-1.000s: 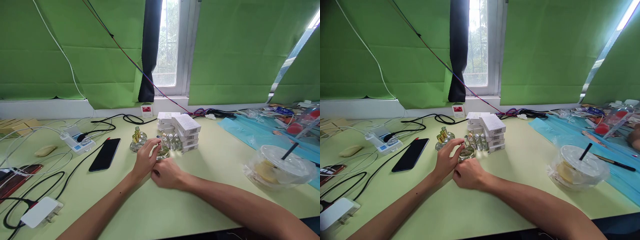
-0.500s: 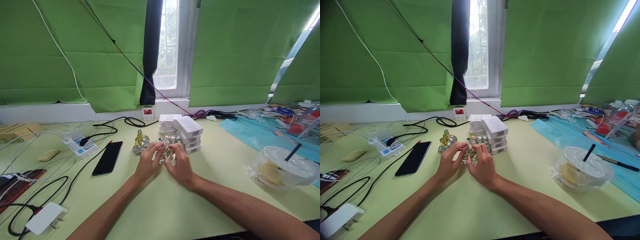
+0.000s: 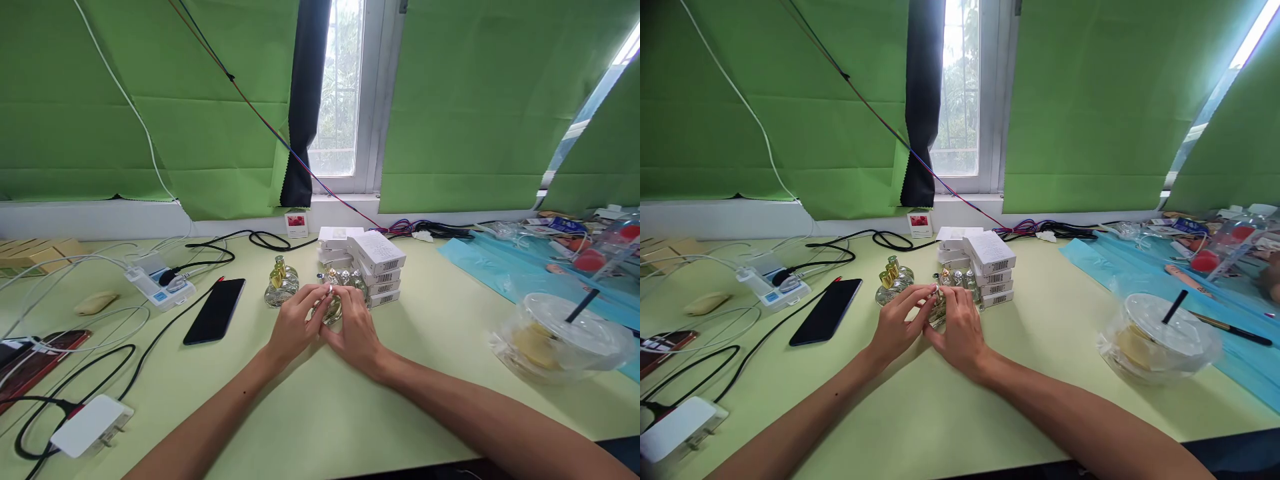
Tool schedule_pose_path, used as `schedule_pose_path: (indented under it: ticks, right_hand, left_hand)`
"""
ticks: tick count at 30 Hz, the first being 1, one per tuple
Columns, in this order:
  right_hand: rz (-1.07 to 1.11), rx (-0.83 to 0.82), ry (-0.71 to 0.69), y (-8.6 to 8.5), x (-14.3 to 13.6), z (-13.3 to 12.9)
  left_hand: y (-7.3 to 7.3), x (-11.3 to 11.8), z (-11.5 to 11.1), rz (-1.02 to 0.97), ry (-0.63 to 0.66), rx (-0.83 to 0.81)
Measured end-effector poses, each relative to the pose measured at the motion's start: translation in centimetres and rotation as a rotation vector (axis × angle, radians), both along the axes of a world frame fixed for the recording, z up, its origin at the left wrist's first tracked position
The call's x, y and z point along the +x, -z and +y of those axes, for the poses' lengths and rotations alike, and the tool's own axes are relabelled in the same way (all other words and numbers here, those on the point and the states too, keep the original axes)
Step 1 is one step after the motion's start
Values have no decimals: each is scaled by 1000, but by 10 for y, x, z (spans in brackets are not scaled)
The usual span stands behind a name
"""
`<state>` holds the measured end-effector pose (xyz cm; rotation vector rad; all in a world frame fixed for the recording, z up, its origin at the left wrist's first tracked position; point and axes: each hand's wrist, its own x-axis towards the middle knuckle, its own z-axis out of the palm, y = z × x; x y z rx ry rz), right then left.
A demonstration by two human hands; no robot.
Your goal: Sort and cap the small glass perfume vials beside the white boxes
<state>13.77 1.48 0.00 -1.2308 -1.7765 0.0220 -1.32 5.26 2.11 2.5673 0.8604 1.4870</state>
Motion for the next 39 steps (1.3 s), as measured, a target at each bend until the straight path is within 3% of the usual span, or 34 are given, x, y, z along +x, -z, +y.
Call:
schedule_pose_path:
  ticks: [12, 22, 29, 39]
  right_hand:
    - [-8, -56, -12, 1, -5, -4]
    - [50, -18, -70, 5, -3, 0]
    - [88, -27, -105, 8, -3, 2]
    - [104, 2, -144, 8, -3, 2]
  left_hand:
    - [-3, 5, -3, 2, -27, 5]
    - [6, 0, 1, -59, -32, -112]
    - [0, 2, -1, 8, 19, -70]
    - [-2, 2, -1, -3, -19, -66]
